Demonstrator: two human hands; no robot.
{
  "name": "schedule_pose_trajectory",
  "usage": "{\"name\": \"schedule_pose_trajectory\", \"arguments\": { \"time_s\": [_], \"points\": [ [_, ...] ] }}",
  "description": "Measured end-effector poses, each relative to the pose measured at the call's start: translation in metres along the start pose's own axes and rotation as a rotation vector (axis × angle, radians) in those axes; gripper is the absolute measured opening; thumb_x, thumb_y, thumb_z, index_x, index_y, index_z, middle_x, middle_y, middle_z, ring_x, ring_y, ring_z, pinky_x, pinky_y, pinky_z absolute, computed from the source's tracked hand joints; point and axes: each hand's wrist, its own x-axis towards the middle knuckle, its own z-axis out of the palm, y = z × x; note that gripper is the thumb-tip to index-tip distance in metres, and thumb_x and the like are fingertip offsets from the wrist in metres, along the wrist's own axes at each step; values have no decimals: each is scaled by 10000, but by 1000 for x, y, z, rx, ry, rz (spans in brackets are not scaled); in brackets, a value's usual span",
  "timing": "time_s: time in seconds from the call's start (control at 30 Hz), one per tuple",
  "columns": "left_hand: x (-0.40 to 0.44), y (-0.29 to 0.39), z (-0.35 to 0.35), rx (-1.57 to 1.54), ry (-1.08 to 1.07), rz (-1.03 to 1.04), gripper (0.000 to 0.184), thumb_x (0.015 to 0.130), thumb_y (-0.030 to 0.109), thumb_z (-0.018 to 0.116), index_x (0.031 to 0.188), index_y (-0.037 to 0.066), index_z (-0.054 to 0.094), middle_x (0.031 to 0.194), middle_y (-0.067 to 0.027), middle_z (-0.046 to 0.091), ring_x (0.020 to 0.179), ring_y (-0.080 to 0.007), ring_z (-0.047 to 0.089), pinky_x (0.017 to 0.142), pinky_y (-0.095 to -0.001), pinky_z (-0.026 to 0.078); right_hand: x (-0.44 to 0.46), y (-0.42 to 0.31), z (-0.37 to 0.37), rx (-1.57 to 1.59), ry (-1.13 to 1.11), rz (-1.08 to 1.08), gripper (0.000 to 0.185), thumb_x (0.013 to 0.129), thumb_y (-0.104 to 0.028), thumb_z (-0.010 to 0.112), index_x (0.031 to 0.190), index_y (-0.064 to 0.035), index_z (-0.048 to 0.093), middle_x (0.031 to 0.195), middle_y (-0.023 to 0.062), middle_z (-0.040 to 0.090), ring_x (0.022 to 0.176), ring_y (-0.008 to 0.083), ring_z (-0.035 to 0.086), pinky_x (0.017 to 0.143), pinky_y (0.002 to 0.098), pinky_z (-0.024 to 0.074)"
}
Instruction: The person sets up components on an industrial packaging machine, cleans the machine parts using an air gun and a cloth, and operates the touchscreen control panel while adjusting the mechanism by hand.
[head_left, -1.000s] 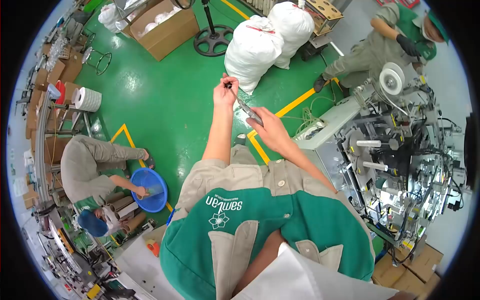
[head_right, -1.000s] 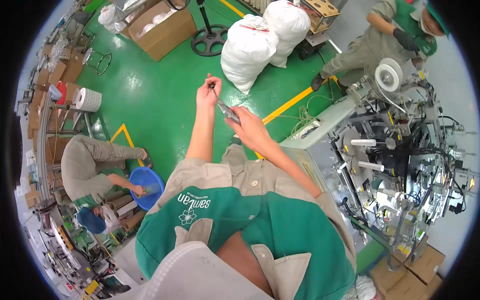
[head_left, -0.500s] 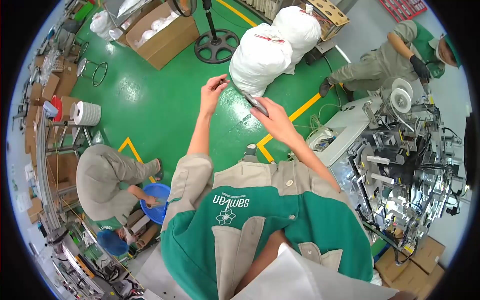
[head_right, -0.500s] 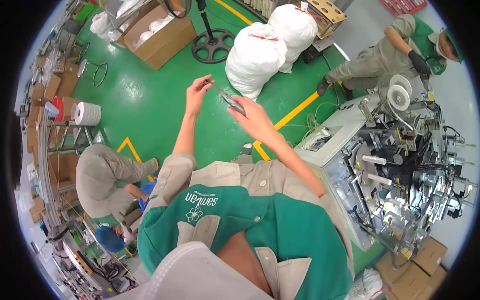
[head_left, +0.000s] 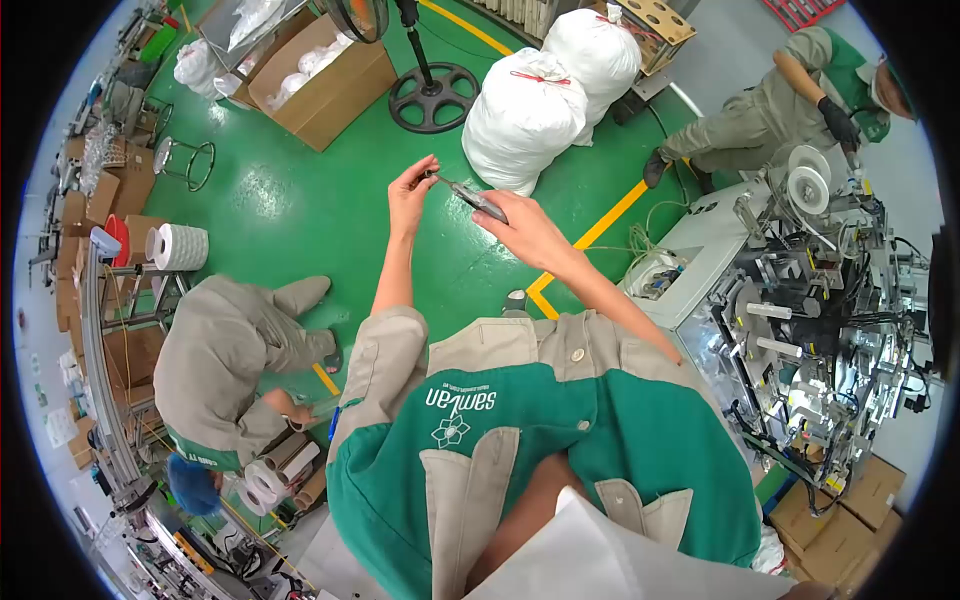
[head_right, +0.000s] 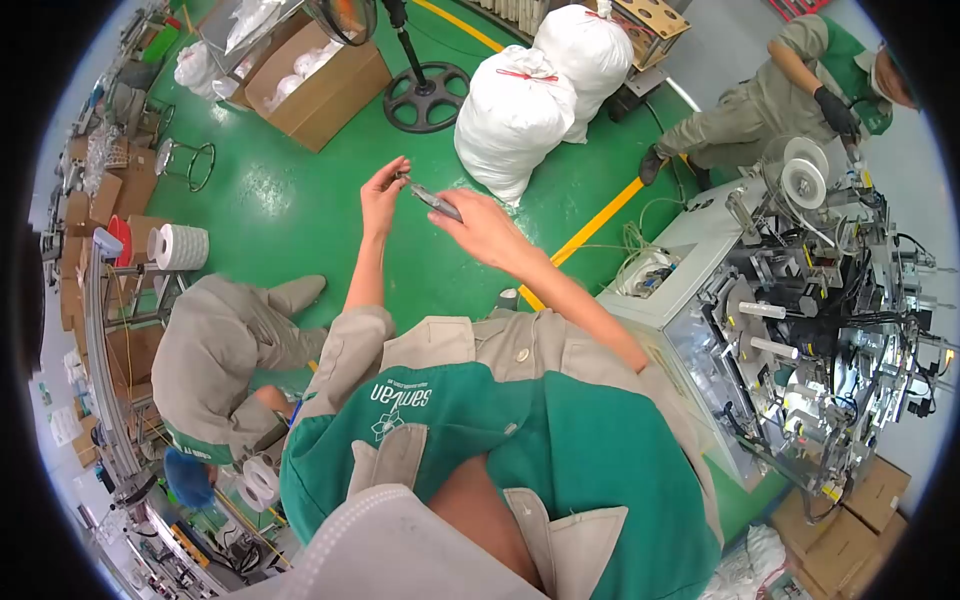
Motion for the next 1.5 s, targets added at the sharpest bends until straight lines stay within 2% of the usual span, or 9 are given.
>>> {"name": "schedule_pose_trajectory", "arguments": {
  "time_s": [0.07, 0.27, 0.37, 0.47, 0.6, 0.9, 1.07, 1.4, 1.5],
  "points": [
    [3, -4, -6, 22, -3, 22, 439, 819, -81, 578, 1247, 8, 546, 1059, -117, 648, 988, -160, 611, 868, -254, 489, 1, 0, 3, 16, 25, -34, 363, 885, -295, 556, 1095, 1, 566, 944, 181, 587, 877, 348, 566, 775, 405, 437],
    [2, -4, 16, -658, 106, -154, 648, 901, -19, 521, 1436, 22, 157, 1128, -212, 572, 1106, -311, 566, 943, -425, 486, -6, 18, 16, -28, 58, -43, 406, 886, -280, 571, 1144, 33, 545, 960, 170, 587, 845, 312, 576, 746, 370, 442],
    [7, -25, 22, -929, 154, -200, 597, 920, 10, 500, 1406, -8, 155, 1158, -212, 533, 1154, -355, 521, 990, -491, 450, -9, 23, 19, -65, 59, 11, 396, 889, -281, 564, 1135, 28, 550, 969, 171, 590, 865, 326, 576, 760, 376, 442],
    [19, -73, 13, -1176, 276, -305, 226, 938, 45, 477, 1130, -73, 455, 1144, -191, 529, 1159, -317, 515, 1029, -475, 430, -8, 30, 24, -90, 62, -13, 368, 888, -277, 557, 1102, 22, 561, 964, 173, 587, 875, 347, 572, 762, 394, 442],
    [18, -89, 12, -1379, 396, -441, 214, 941, 73, 472, 1068, -100, 481, 1139, -178, 530, 1132, -305, 527, 1039, -471, 428, 0, 28, 21, -123, -2, 18, 345, 882, -291, 558, 1070, -2, 566, 994, 171, 583, 928, 364, 570, 789, 423, 453],
    [-8, -1, 41, -222, 97, -44, 643, 835, -104, 548, 1417, 9, 298, 1127, -137, 619, 1104, -186, 565, 917, -301, 456, -4, 29, -5, 70, 94, 22, 404, 878, -282, 573, 1139, 26, 554, 1025, 180, 602, 909, 337, 587, 785, 389, 451],
    [-8, 20, 44, -110, 25, 5, 621, 813, -113, 530, 1395, 9, 349, 1082, -136, 642, 1185, -239, 527, 916, -309, 468, -7, 19, -11, 56, 95, -24, 390, 893, -241, 582, 1138, 60, 541, 1027, 167, 603, 850, 269, 596, 755, 333, 461],
    [2, 1, 36, -32, 107, 68, 535, 852, -87, 536, 1360, -16, 387, 1126, -158, 612, 1133, -233, 554, 944, -333, 472, -3, 17, -17, -7, 7, -10, 400, 889, -254, 577, 1149, 48, 547, 1002, 174, 612, 866, 286, 599, 771, 344, 458],
    [7, -12, 36, -560, 270, -118, 502, 890, -60, 510, 1366, -20, 356, 1183, -173, 560, 1149, -266, 540, 969, -396, 473, -2, 27, -12, -26, 23, -29, 409, 887, -261, 578, 1156, 45, 546, 1020, 174, 611, 892, 294, 599, 788, 345, 457]
  ]
}}
